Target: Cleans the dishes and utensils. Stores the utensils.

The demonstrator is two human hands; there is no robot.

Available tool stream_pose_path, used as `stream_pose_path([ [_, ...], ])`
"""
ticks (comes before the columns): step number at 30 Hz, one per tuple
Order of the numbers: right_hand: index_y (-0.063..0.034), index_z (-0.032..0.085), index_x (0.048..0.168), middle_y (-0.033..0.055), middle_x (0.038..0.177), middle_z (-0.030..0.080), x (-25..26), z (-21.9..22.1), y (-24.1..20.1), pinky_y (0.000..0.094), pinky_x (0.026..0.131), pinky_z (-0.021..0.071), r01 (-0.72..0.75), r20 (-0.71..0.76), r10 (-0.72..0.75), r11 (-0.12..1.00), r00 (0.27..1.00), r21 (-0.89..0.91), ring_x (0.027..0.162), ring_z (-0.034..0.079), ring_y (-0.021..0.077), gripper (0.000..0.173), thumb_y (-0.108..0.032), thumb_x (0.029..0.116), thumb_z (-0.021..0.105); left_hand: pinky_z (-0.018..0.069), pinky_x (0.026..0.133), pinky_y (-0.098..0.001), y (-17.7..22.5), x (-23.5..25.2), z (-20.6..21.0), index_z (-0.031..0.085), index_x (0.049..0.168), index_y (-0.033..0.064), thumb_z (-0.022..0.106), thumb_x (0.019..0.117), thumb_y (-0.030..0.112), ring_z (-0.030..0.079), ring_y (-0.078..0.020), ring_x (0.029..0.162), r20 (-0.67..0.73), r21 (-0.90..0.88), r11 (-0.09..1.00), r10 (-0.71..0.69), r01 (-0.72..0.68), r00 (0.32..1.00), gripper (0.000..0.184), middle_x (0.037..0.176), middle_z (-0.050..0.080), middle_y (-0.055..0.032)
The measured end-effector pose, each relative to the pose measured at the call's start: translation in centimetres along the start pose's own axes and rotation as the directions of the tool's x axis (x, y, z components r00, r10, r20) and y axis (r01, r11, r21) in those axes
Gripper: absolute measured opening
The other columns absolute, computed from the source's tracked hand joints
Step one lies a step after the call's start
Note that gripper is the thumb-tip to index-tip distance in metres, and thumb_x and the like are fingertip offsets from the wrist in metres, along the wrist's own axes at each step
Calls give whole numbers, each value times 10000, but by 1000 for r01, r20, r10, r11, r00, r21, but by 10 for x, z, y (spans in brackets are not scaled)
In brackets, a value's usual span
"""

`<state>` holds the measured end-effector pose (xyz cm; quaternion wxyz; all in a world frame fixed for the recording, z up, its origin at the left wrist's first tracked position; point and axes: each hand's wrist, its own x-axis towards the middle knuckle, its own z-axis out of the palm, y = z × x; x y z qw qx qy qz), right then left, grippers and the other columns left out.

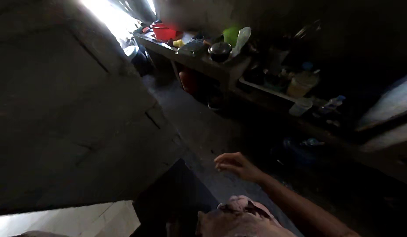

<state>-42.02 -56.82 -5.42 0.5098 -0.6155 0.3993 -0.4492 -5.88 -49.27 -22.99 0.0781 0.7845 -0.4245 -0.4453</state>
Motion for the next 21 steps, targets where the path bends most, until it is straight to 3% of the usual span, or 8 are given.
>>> stream_pose_path([
  [2, 53, 639, 1210, 52, 1008, 723, 11, -44, 12, 298, 854, 600, -156, -245, 163, 987, 956, 48, 891, 703, 94, 256, -83, 1014, 543, 518, 979, -568, 65, 108, 11, 521, 1427, -30, 514, 1079, 196, 633, -418, 1153, 106, -22, 979, 203, -202, 973, 415, 1332, 604, -291],
  [5, 57, 643, 1152, 36, 928, 718, 38, -108, 43, 295, 814, 606, -254, -529, 256, 964, 809, 78, 825, 703, 102, 221, -54, 994, 536, 541, 934, -525, 222, 198, 21, 509, 1441, -26, 505, 1081, 166, 654, -376, 1104, 226, -61, 938, 346, -341, 911, 408, 1309, 618, -273],
  [7, 56, 638, 1122, 25, 892, 709, 64, -147, 71, 280, 786, 608, -277, -626, 282, 955, 727, 108, 788, 700, 93, 194, -33, 991, 527, 545, 881, -487, 302, 244, 38, 512, 1416, -40, 500, 1073, 113, 655, -340, 1037, 219, -174, 926, 367, -334, 904, 376, 1270, 623, -268],
  [10, 57, 632, 1120, 39, 890, 699, 131, -207, 96, 274, 771, 605, -301, -684, 288, 948, 670, 103, 776, 695, 93, 206, -43, 997, 500, 549, 829, -486, 392, 296, 71, 495, 1442, 12, 506, 1077, 139, 652, -327, 1023, 265, -347, 928, 237, -137, 935, 387, 1287, 612, -247],
  [13, 82, 615, 1152, 77, 937, 684, 226, -249, 97, 296, 798, 593, -312, -654, 283, 947, 702, 76, 810, 683, 107, 225, -44, 1019, 485, 546, 832, -471, 452, 344, 77, 519, 1427, 13, 532, 1069, 140, 652, -301, 977, 412, -130, 978, 203, -163, 888, 380, 1260, 623, -235],
  [16, 74, 621, 1143, 46, 954, 694, 338, -276, 94, 285, 823, 596, -205, -520, 209, 977, 828, 66, 834, 686, 83, 205, -42, 1004, 525, 545, 935, -488, 514, 404, 48, 519, 1427, -4, 525, 1070, 124, 666, -333, 1091, 457, -27, 972, 218, -232, 862, 380, 1331, 611, -245],
  [19, 73, 633, 1138, 49, 1018, 692, 447, -294, 106, 268, 833, 588, -60, -376, 84, 995, 923, 74, 867, 676, 63, 203, -49, 999, 549, 563, 841, -476, 564, 484, 14, 512, 1419, -16, 516, 1073, 119, 671, -324, 996, 263, -188, 966, 223, -177, 939, 372, 1269, 622, -258],
  [21, 69, 632, 1144, 61, 1076, 678, 509, -305, 124, 240, 833, 572, 7, -354, 12, 999, 935, 52, 883, 658, 43, 210, -67, 1008, 548, 561, 832, -483, 600, 543, -3, 506, 1423, -32, 513, 1063, 94, 661, -334, 966, 87, -228, 947, 252, -227, 964, 382, 1266, 612, -281],
])
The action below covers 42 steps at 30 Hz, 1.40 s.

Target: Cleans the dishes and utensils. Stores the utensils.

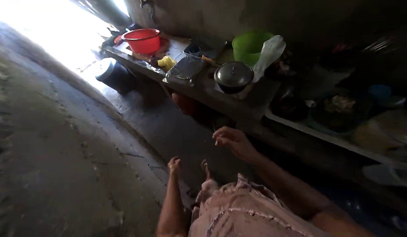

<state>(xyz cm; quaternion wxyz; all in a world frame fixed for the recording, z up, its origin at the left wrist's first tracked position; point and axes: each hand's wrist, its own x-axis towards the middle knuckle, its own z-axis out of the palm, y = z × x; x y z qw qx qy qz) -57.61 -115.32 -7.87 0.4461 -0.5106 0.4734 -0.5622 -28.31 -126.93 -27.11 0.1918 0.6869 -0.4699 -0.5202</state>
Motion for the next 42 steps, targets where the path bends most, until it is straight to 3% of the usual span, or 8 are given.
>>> stream_pose_path([
  [11, 57, 647, 1107, 108, 1113, 653, 238, -23, 47, 264, 811, 580, -113, -423, 45, 984, 905, -135, 877, 659, 92, 188, -25, 974, 542, 538, 930, -460, 300, 226, -29, 583, 1321, -81, 507, 1039, 60, 660, -318, 1089, 34, 127, 796, 593, -592, 805, 324, 1280, 632, -275],
  [24, 39, 665, 1162, 199, 1257, 610, 489, -93, 117, 382, 819, 590, -380, -549, 208, 898, 810, -221, 923, 676, 230, 207, -73, 993, 620, 500, 995, -497, 514, 443, 54, 596, 1325, -77, 481, 1033, 56, 657, -357, 1125, 293, 254, 507, 772, -824, 565, 341, 1233, 662, -278],
  [29, 34, 657, 1178, 188, 1249, 611, 558, -102, 132, 377, 816, 585, -452, -558, 310, 882, 770, -135, 923, 670, 218, 212, -76, 1000, 621, 566, 879, -439, 584, 519, 123, 620, 1282, -71, 512, 1038, 75, 700, -274, 959, 426, 116, 667, 636, -736, 643, 304, 1154, 695, -225],
  [33, 47, 645, 1180, 207, 1265, 588, 596, -113, 148, 372, 787, 594, -463, -673, 301, 883, 676, -71, 903, 670, 223, 217, -68, 1000, 606, 574, 649, -298, 631, 573, 207, 564, 1277, -56, 512, 1036, 74, 629, -142, 692, 414, -267, 907, 414, -327, 810, 279, 957, 631, -125],
  [35, 55, 638, 1204, 230, 1362, 560, 606, -119, 150, 376, 812, 586, -499, -718, 321, 865, 617, -43, 964, 670, 241, 235, -55, 1003, 590, 580, 810, -358, 649, 587, 237, 571, 1327, -47, 516, 1036, 72, 665, -216, 908, 398, -76, 910, 402, -407, 825, 319, 1119, 648, -185],
  [37, 36, 647, 1200, 200, 1298, 589, 615, -132, 156, 384, 817, 589, -537, -761, 313, 842, 568, -56, 966, 668, 235, 231, -77, 1002, 610, 465, 1078, -516, 664, 605, 258, 626, 1343, 17, 632, 979, 153, 586, -328, 1286, 500, 361, 617, 505, -699, 704, 389, 1358, 625, -209],
  [40, 35, 648, 1186, 196, 1256, 597, 633, -157, 164, 368, 821, 593, -584, -800, 292, 807, 524, -88, 931, 679, 216, 236, -108, 1005, 601, 355, 1097, -657, 670, 637, 285, 654, 1323, 59, 649, 966, 275, 468, -439, 1385, 722, 547, 30, 488, -837, 490, 417, 1393, 602, -224],
  [42, 44, 647, 1198, 219, 1272, 589, 649, -175, 172, 388, 853, 576, -626, -819, 288, 772, 496, -107, 952, 669, 241, 252, -108, 1003, 599, 329, 1100, -661, 673, 646, 292, 682, 1262, 40, 650, 977, 290, 459, -452, 1378, 815, 527, -186, 387, -829, 432, 381, 1364, 619, -222],
])
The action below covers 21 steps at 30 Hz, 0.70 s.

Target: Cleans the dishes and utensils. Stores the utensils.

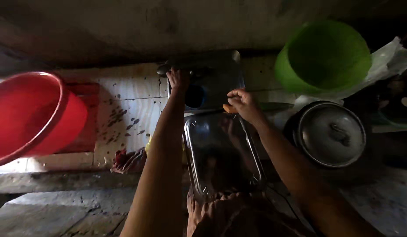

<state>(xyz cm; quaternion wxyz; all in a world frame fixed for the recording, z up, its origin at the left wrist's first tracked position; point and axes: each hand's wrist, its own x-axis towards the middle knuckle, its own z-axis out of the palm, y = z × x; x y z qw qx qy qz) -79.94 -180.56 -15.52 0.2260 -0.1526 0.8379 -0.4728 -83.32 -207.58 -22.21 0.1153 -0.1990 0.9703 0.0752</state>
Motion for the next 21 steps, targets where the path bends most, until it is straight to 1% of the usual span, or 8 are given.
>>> stream_pose_path([
  [4, 20, 651, 1234, 226, 1293, 591, 54, 14, -5, 451, 938, 531, -24, -31, 19, 986, 999, -162, 1060, 645, 302, 276, -136, 1011, 603, 336, 1091, -672, -4, -9, -13, 696, 1226, 32, 591, 1002, 174, 521, -450, 1314, 88, 33, 994, 98, -101, 991, 285, 1325, 636, -228],
  [8, 28, 638, 1259, 234, 1292, 617, 93, 25, -18, 495, 1019, 492, -45, -2, 46, 972, 999, -232, 1177, 623, 339, 285, -126, 1029, 569, 480, 898, -706, -20, -45, -58, 652, 1274, 15, 651, 972, 218, 585, -506, 1207, 239, -48, 995, -73, 87, 968, 364, 1294, 619, -287],
  [12, 14, 624, 1303, 226, 1319, 621, 128, 46, -36, 515, 1052, 468, 35, 76, -10, 944, 997, -327, 1223, 610, 348, 310, -111, 1034, 533, 478, 957, -657, -69, -50, -62, 711, 1167, 22, 582, 1023, 208, 644, -424, 1142, 100, -394, 896, -179, 204, 979, 269, 1192, 687, -243],
  [13, -1, 611, 1334, 219, 1338, 615, 139, 56, -39, 525, 1057, 464, 68, 103, -34, 937, 994, -342, 1237, 604, 352, 329, -107, 1033, 532, 528, 901, -544, -80, -51, -56, 713, 1154, 16, 574, 1030, 186, 684, -326, 999, 34, -523, 831, -204, 191, 978, 252, 1091, 715, -191],
  [15, -32, 573, 1411, 210, 1420, 573, 161, 80, -43, 546, 1089, 437, 140, 156, -88, 922, 984, -361, 1305, 561, 367, 406, -88, 1009, 567, 461, 546, -223, -87, -55, -42, 668, 1118, 21, 561, 1046, 150, 534, -67, 586, -20, -825, 546, -284, 145, 959, 182, 801, 634, -25],
  [17, -77, 485, 1505, 196, 1522, 482, 182, 107, -43, 558, 1145, 381, 191, 215, -109, 892, 971, -409, 1403, 463, 378, 527, -81, 990, 596, 384, 414, -159, -81, -57, -31, 639, 1132, 44, 550, 1052, 141, 456, -14, 467, 82, -982, 137, -322, 132, 943, 154, 733, 615, 9],
  [18, -92, 477, 1517, 192, 1528, 477, 188, 121, -43, 563, 1147, 373, 204, 219, -117, 880, 969, -429, 1412, 450, 384, 561, -63, 974, 611, 358, 391, -154, -76, -58, -30, 637, 1130, 52, 541, 1057, 144, 433, -6, 440, 131, -989, 22, -324, 146, 937, 151, 715, 620, 12],
  [21, -62, 648, 1342, 196, 1403, 587, 206, 151, -33, 548, 1104, 412, 249, 169, -187, 822, 968, -513, 1338, 518, 386, 423, 0, 925, 618, 332, 391, -157, -60, -51, -21, 633, 1157, 26, 520, 1055, 105, 402, -5, 439, 214, -977, -85, -316, 197, 924, 171, 752, 628, -4],
])
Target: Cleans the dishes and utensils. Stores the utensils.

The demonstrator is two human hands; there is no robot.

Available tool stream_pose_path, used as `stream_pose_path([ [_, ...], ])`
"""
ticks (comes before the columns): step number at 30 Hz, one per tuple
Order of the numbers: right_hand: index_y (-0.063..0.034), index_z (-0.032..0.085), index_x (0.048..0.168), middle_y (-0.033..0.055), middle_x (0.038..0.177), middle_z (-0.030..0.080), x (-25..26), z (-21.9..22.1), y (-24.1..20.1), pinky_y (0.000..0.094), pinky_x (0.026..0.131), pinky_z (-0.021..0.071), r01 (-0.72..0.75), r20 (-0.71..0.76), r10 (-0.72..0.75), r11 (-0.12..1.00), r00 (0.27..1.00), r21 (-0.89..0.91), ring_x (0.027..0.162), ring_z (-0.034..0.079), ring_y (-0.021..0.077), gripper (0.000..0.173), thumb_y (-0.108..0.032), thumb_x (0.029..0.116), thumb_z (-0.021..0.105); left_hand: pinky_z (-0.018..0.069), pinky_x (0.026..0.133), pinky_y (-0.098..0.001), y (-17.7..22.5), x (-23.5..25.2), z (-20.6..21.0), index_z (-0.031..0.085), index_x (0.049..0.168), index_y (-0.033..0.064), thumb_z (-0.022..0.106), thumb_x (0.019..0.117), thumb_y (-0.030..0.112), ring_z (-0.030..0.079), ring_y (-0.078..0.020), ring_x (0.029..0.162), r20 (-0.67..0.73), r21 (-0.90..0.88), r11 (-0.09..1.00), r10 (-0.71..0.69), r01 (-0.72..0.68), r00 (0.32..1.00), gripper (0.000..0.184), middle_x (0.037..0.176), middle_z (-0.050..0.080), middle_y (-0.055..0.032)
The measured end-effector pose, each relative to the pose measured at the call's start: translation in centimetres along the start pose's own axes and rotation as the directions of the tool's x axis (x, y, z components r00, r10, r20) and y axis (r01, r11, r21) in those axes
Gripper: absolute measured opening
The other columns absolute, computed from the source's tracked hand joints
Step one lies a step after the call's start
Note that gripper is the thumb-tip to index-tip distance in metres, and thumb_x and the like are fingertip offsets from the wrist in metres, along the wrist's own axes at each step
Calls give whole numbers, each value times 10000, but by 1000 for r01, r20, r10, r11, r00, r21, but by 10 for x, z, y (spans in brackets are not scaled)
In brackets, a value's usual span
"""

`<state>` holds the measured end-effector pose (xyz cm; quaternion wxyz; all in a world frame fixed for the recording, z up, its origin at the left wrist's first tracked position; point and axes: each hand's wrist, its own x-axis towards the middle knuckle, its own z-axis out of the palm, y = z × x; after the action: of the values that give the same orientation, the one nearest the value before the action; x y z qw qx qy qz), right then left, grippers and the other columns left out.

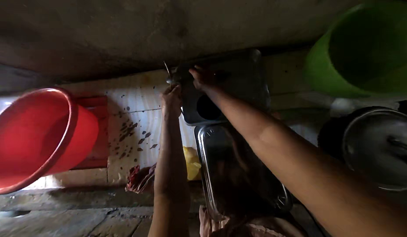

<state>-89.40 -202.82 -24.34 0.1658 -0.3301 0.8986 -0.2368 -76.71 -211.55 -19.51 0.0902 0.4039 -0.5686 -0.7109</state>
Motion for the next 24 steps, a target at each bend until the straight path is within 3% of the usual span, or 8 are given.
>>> stream_pose_path([
  [6, 12, 719, 1147, 216, 1178, 699, -28, -16, -50, 527, 960, 512, 75, -175, -46, 983, 983, 165, 1121, 665, 371, 245, -87, 1008, 544, 465, 506, -184, -11, 15, 13, 677, 1117, 40, 584, 1047, 219, 528, -15, 548, -42, -86, 989, 115, -118, 993, 213, 769, 649, 20],
  [8, 48, 687, 1197, 227, 1174, 699, -42, -20, -63, 491, 987, 511, 211, -211, -150, 930, 966, 302, 1117, 672, 359, 264, 11, 966, 565, 540, 588, -213, -6, 15, 13, 648, 1072, 67, 540, 1067, 219, 601, -31, 614, -35, -185, 966, 178, -181, 983, 187, 770, 651, 32],
  [10, 61, 596, 1364, 240, 1292, 656, -49, -19, -54, 472, 1055, 478, 311, -177, -262, 873, 949, 376, 1201, 639, 356, 425, 43, 939, 593, 508, 528, -191, 1, 15, 13, 599, 965, 86, 523, 1072, 170, 564, -23, 565, -84, -187, 958, 205, -217, 975, 156, 728, 619, 39],
  [13, -17, 628, 1372, 210, 1290, 665, -61, -31, -15, 486, 1060, 475, 286, -109, -265, 908, 958, 306, 1199, 636, 343, 425, 9, 949, 598, 482, 578, -193, 3, 20, 9, 637, 1010, 50, 547, 1051, 128, 579, -24, 658, -24, 126, 946, 303, -298, 953, 126, 794, 634, 21],
  [15, -85, 617, 1404, 203, 1370, 615, -68, -45, 20, 564, 1089, 427, 55, 8, -57, 989, 998, 140, 1273, 580, 383, 420, -47, 987, 571, 557, 840, -323, 8, 26, 10, 656, 1178, -16, 539, 1060, 180, 668, -123, 892, 135, 472, 816, 309, -335, 942, 257, 1003, 699, -90],
  [17, -65, 640, 1342, 202, 1377, 602, -71, -46, 54, 595, 1083, 419, -43, 60, 41, 999, 997, 33, 1285, 562, 395, 361, -94, 983, 613, 506, 994, -510, 13, 34, 22, 665, 1247, -3, 538, 1063, 244, 668, -298, 1090, 278, 699, 616, 235, -364, 932, 334, 1158, 696, -199],
  [20, -34, 647, 1330, 225, 1374, 605, -82, -59, 72, 598, 1104, 401, -36, 135, 37, 999, 990, -13, 1304, 552, 405, 345, -99, 994, 609, 454, 1055, -604, 7, 46, 48, 678, 1297, 96, 602, 1030, 288, 611, -376, 1240, 414, 812, 421, 73, -404, 907, 338, 1299, 665, -187],
  [24, 43, 694, 1197, 233, 1301, 645, -93, -62, 91, 539, 1089, 444, -56, 35, 52, 988, 998, 147, 1238, 609, 373, 254, -53, 1008, 554, 469, 1008, -656, -7, 55, 78, 705, 1263, 139, 644, 994, 293, 595, -398, 1254, 434, 868, 297, -65, -397, 899, 317, 1329, 647, -183],
])
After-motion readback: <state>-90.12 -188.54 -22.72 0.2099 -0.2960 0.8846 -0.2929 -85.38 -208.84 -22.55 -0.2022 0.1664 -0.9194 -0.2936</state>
